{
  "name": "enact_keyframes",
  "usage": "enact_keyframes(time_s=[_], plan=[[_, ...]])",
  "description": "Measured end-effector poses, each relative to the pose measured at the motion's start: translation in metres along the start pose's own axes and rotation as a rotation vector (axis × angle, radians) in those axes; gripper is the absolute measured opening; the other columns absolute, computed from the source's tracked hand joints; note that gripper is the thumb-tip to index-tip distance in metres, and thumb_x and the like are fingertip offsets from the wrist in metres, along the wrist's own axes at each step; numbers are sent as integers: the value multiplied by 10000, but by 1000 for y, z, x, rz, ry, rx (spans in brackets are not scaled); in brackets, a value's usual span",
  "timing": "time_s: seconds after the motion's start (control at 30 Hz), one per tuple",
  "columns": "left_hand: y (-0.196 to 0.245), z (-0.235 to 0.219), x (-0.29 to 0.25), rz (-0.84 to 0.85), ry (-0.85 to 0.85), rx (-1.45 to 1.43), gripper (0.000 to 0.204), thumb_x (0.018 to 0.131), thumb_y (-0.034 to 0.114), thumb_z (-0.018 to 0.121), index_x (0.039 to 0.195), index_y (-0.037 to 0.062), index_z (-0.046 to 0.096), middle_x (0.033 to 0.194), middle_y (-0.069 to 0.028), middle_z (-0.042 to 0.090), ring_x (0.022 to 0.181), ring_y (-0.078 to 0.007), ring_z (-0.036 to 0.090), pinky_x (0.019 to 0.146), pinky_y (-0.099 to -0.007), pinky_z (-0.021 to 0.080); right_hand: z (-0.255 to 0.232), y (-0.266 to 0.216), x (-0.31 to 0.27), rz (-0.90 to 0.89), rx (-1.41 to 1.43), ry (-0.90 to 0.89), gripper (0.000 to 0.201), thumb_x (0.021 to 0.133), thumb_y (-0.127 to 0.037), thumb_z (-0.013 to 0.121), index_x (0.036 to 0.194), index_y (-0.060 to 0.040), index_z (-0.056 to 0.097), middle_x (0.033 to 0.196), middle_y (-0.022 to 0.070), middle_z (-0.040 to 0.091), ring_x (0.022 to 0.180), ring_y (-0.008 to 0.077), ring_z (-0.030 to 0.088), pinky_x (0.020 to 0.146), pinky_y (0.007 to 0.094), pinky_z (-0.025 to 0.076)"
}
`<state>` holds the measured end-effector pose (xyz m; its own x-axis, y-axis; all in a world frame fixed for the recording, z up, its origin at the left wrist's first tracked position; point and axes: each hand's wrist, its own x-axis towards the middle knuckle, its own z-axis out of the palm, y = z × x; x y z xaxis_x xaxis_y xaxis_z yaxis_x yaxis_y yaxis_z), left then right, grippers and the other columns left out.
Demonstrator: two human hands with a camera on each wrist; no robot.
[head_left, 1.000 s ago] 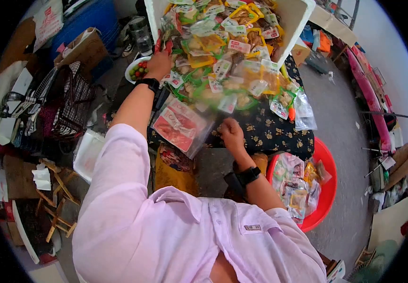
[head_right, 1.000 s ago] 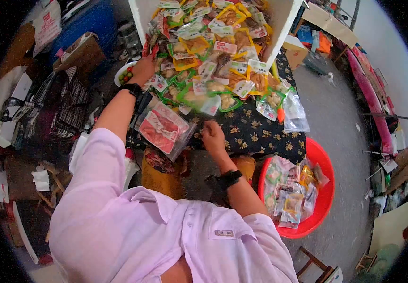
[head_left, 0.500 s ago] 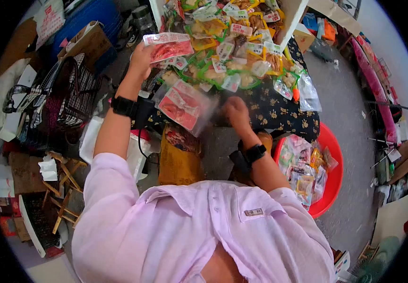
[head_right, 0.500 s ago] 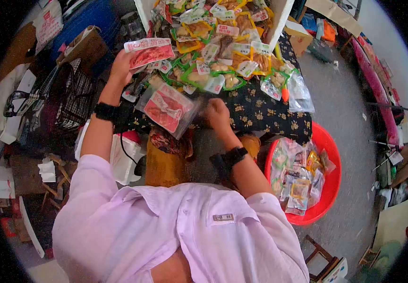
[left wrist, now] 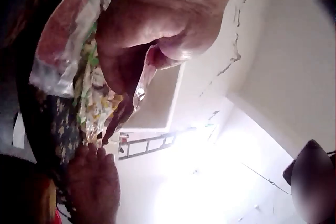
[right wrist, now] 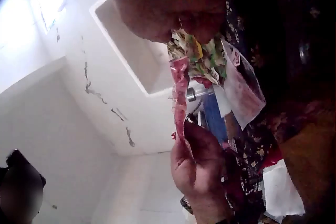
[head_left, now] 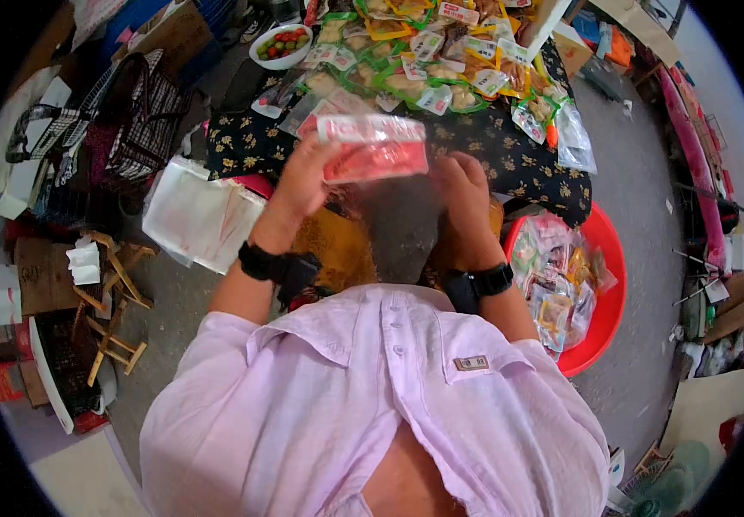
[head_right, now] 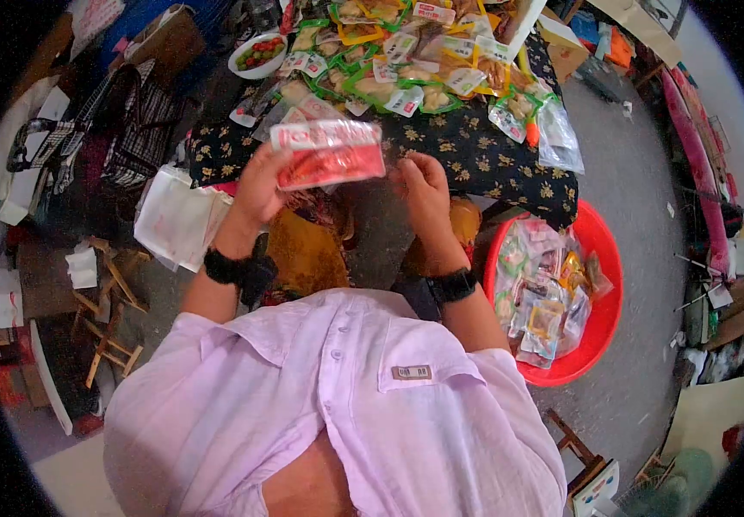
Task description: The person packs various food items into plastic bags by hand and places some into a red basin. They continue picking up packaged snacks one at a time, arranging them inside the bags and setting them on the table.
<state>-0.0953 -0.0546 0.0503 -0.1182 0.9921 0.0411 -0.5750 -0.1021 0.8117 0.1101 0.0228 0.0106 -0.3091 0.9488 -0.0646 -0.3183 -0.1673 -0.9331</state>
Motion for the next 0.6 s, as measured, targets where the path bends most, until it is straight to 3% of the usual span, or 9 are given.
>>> enact_keyframes(time_s=[0.07,0.17,0.27,0.37,0.53,0.6], plan=[[-18,8,-18,2,-9,27,225,804,86,415,996,-4,491,968,-92,550,869,-165,546,773,-285,433,-12,5,-11,-11,-103,-43,175,795,-161,490,917,-34,484,775,19,529,656,95,501,553,209,403],[-31,11,-33,-82,-74,-41,224,807,92,425,1002,-8,473,976,-108,539,894,-183,537,783,-307,433,-22,7,-30,109,-95,-117,158,806,-150,479,912,-34,485,779,21,530,637,104,509,540,208,406],[-24,16,-37,-195,-141,-144,221,809,105,439,995,-11,464,966,-122,536,899,-193,536,789,-316,435,-21,-3,-39,307,188,-237,133,812,-127,468,902,-32,485,791,31,535,643,117,528,544,226,431],[-23,9,-32,-237,-133,-151,225,809,107,438,996,-17,461,971,-130,534,894,-194,539,794,-310,433,-21,-8,-43,317,348,-300,124,814,-109,459,903,-26,484,802,44,540,656,130,545,562,251,458],[-32,-1,-30,-225,-155,-87,229,811,107,438,994,-29,458,987,-133,530,897,-196,538,805,-309,428,-20,-11,-44,328,255,-240,123,788,-80,469,898,-26,486,803,44,544,675,143,554,581,266,467],[-33,-1,-30,-239,-148,-8,216,805,101,451,987,-13,472,966,-101,542,867,-155,536,761,-270,428,-20,-16,-46,309,124,-210,127,771,-69,477,889,-26,492,799,43,543,675,137,549,578,257,458]])
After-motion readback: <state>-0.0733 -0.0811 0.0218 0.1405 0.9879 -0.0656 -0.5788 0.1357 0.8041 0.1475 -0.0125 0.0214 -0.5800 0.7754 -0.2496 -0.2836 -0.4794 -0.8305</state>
